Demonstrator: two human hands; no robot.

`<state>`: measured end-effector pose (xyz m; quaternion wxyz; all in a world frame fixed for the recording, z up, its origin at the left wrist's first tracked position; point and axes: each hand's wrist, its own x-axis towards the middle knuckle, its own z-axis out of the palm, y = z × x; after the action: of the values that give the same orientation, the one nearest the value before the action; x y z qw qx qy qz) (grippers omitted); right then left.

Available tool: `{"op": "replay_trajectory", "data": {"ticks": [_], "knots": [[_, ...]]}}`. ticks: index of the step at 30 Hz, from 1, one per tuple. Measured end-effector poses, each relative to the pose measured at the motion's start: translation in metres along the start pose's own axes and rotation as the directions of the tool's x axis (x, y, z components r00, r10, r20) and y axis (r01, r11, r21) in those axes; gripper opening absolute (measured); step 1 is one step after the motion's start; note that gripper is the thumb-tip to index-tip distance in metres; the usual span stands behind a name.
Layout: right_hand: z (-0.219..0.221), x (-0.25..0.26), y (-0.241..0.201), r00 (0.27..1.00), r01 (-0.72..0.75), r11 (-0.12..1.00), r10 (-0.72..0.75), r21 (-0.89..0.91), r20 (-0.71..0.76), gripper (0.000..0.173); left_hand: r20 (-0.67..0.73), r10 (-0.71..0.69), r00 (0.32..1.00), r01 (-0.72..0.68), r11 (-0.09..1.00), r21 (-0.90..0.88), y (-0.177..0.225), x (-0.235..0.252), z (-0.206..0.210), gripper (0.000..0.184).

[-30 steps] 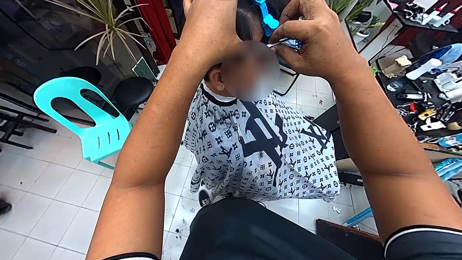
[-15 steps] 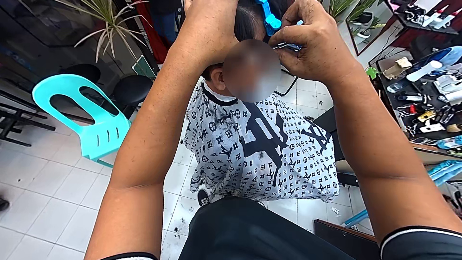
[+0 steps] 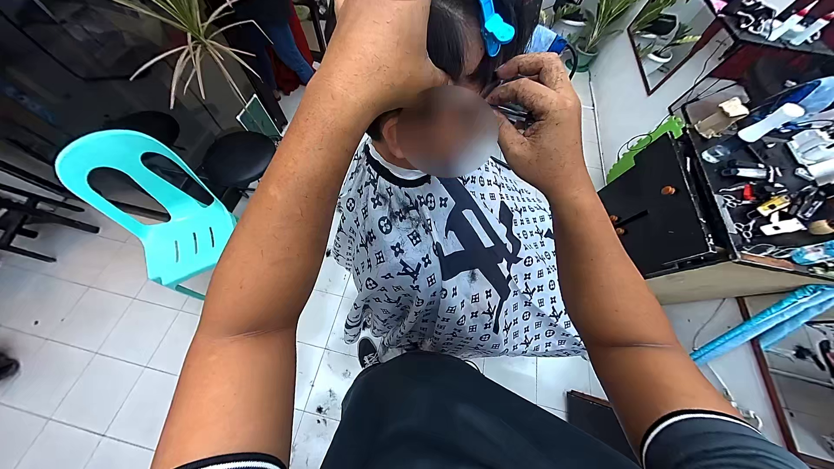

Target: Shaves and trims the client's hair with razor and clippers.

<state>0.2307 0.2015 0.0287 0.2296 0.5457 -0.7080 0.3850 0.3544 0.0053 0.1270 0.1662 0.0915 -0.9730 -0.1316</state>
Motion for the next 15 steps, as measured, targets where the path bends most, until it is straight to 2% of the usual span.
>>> {"op": "replay_trajectory", "data": {"ticks": [15], "knots": [[0.0044,0.0013,0.0001,1.0,-0.011,1.0,0.011,-0.001,-0.005,0.019,-0.001,-0.013,1.0,0.013,1.0,-0.016,0.0002,0.0021,0.0002,0.063]]}}
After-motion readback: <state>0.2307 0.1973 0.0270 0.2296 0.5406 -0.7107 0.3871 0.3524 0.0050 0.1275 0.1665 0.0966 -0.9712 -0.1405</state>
